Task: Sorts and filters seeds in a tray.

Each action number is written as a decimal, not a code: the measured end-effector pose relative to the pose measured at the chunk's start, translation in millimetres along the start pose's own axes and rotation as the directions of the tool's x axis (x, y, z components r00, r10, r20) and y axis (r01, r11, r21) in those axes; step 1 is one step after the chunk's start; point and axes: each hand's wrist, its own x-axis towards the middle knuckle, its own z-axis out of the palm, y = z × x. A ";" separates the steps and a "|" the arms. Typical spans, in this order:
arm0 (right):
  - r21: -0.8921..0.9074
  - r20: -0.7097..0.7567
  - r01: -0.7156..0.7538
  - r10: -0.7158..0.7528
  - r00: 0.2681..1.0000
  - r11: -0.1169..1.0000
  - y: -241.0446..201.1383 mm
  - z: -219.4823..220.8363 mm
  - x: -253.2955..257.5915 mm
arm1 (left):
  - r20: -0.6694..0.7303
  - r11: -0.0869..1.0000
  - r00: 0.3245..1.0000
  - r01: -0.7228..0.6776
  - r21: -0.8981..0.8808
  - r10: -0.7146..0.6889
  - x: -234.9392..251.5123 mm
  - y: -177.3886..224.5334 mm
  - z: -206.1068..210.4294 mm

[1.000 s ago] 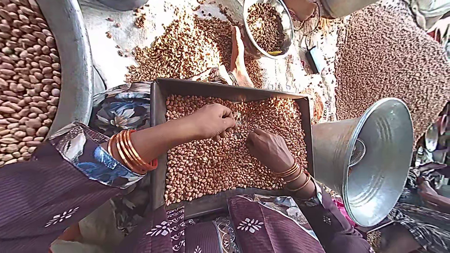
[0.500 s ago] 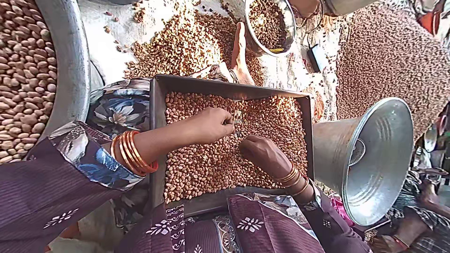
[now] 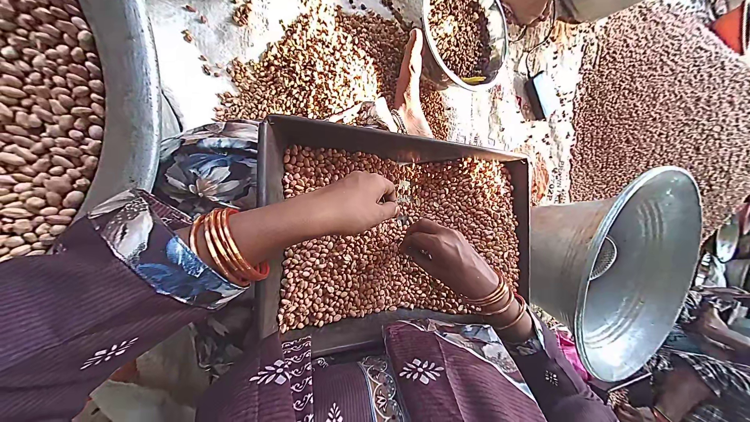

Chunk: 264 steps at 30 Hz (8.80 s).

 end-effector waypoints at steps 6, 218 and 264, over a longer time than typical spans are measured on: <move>-0.120 -0.086 0.061 -0.071 0.994 0.991 -4.5 23.4 1.1 | -0.020 1.000 1.000 -0.010 0.014 0.011 -0.5 0.1 -2.7; 0.088 0.433 -0.222 0.164 0.886 0.971 -56.2 -1.5 -12.7 | -0.513 0.845 0.858 -0.296 -0.445 0.031 -12.3 -6.5 -42.8; -0.050 -0.204 0.121 -0.129 0.970 0.991 -30.7 24.0 42.8 | -0.566 0.945 0.774 -0.125 0.303 0.284 -70.3 -56.5 69.1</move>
